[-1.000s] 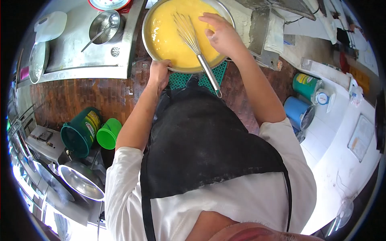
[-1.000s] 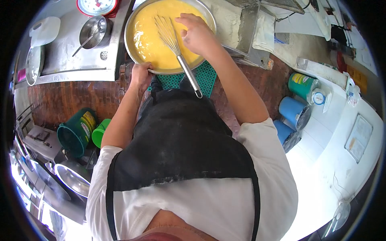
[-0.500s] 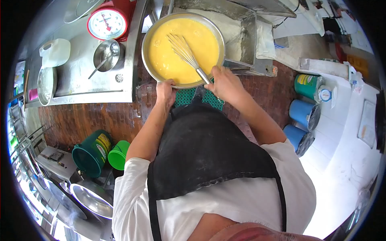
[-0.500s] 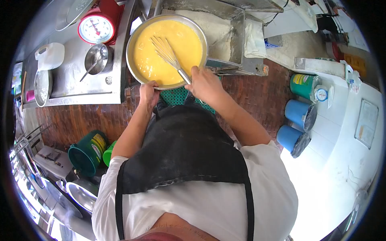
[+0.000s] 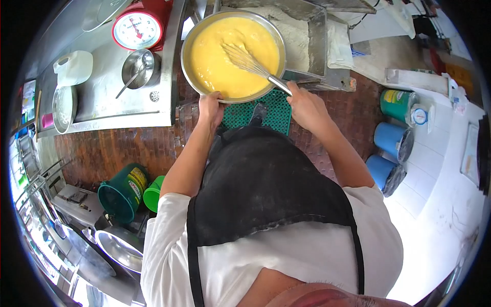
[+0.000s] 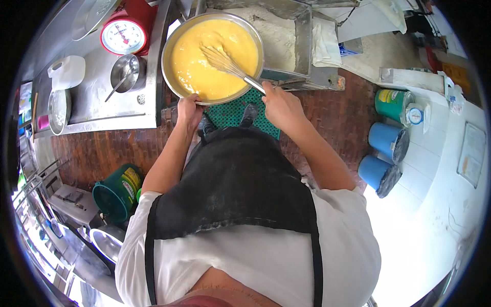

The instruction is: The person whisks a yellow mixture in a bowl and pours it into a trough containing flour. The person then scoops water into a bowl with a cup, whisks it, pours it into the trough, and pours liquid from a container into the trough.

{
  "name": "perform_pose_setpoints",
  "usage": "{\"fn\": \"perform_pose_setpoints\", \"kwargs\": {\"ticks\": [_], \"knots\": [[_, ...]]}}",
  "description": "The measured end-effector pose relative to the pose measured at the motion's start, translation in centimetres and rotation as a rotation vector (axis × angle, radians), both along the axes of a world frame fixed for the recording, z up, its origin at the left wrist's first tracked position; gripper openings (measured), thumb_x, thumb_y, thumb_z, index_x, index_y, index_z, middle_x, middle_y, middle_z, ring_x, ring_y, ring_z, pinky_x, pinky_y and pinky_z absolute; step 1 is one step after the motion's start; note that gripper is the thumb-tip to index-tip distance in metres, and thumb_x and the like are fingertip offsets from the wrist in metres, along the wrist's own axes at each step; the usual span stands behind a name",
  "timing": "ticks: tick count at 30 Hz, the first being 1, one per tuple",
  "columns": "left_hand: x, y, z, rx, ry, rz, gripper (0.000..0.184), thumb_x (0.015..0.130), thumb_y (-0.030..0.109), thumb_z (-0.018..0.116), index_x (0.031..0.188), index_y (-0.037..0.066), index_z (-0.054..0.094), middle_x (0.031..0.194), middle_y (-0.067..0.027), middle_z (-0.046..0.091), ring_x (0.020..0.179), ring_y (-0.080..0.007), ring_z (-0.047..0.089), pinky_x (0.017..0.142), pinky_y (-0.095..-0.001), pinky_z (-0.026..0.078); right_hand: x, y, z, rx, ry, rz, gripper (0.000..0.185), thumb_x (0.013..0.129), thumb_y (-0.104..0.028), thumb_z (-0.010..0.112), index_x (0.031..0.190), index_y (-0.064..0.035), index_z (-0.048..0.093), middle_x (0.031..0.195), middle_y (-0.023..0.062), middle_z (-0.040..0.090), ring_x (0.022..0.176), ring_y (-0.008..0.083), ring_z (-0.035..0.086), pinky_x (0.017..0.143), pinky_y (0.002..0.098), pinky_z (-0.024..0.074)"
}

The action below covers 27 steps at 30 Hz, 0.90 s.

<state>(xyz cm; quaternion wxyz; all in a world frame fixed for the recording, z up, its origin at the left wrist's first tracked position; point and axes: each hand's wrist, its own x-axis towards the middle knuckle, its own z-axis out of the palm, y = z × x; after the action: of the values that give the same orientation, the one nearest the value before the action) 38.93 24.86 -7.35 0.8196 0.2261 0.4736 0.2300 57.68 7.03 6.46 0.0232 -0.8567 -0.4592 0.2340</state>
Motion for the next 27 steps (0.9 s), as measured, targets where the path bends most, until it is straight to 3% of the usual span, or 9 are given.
{"fn": "perform_pose_setpoints", "kwargs": {"ticks": [8,15,18,19,25,27], "knots": [[-0.5,0.4,-1.6,-0.007,0.017,-0.056,0.031,0.078,-0.008,0.046,0.109,-0.008,0.050,0.101,-0.0170,0.057,0.085,-0.0314,0.061,0.068,-0.0444,0.055,0.4,1.4,-5.8,0.186,-0.020,0.101,0.036,0.091,-0.018,0.062,0.121,-0.0018,0.051,0.094,0.0199,0.065,0.089,0.0387,0.066,0.075,0.0485,0.0525],[-0.4,0.4,-0.7,0.018,0.025,-0.025,0.033,0.077,-0.008,0.047,0.110,-0.008,0.050,0.097,-0.0153,0.057,0.081,-0.0279,0.060,0.064,-0.0403,0.052,0.4,0.3,0.4,-0.015,-0.022,0.001,0.037,0.095,-0.023,0.057,0.127,-0.0046,0.051,0.098,0.0216,0.067,0.087,0.0393,0.067,0.074,0.0497,0.0518],[-0.5,0.6,-1.4,0.006,0.031,-0.037,0.038,0.077,-0.009,0.046,0.115,-0.009,0.048,0.103,-0.0169,0.057,0.085,-0.0299,0.061,0.067,-0.0419,0.054,0.7,0.8,2.0,-0.047,0.097,0.089,0.039,0.096,-0.025,0.054,0.130,-0.0045,0.051,0.094,0.0223,0.068,0.088,0.0392,0.067,0.074,0.0500,0.0516],[-0.6,0.5,-1.6,-0.013,0.005,-0.028,0.040,0.077,-0.009,0.046,0.117,-0.010,0.046,0.106,-0.0177,0.056,0.088,-0.0310,0.061,0.071,-0.0430,0.054,1.5,0.5,0.5,0.070,0.095,0.072,0.038,0.096,-0.024,0.054,0.129,-0.0049,0.051,0.088,0.0216,0.068,0.087,0.0395,0.066,0.074,0.0512,0.0512],[-0.7,1.1,-2.2,0.039,0.011,-0.100,0.049,0.076,-0.008,0.044,0.125,-0.008,0.041,0.119,-0.0216,0.053,0.102,-0.0386,0.060,0.089,-0.0525,0.054,1.7,-0.1,0.9,0.007,0.220,-0.016,0.040,0.096,-0.026,0.055,0.133,-0.0104,0.052,0.099,0.0225,0.068,0.093,0.0408,0.065,0.080,0.0517,0.0501],[-0.3,0.6,-1.2,0.043,0.037,0.010,0.036,0.074,-0.009,0.048,0.111,-0.007,0.049,0.101,-0.0172,0.057,0.083,-0.0321,0.061,0.066,-0.0438,0.052,3.1,-0.2,1.5,0.004,0.313,-0.037,0.043,0.097,-0.027,0.055,0.136,-0.0117,0.050,0.102,0.0223,0.067,0.098,0.0411,0.063,0.084,0.0514,0.0491]]}}
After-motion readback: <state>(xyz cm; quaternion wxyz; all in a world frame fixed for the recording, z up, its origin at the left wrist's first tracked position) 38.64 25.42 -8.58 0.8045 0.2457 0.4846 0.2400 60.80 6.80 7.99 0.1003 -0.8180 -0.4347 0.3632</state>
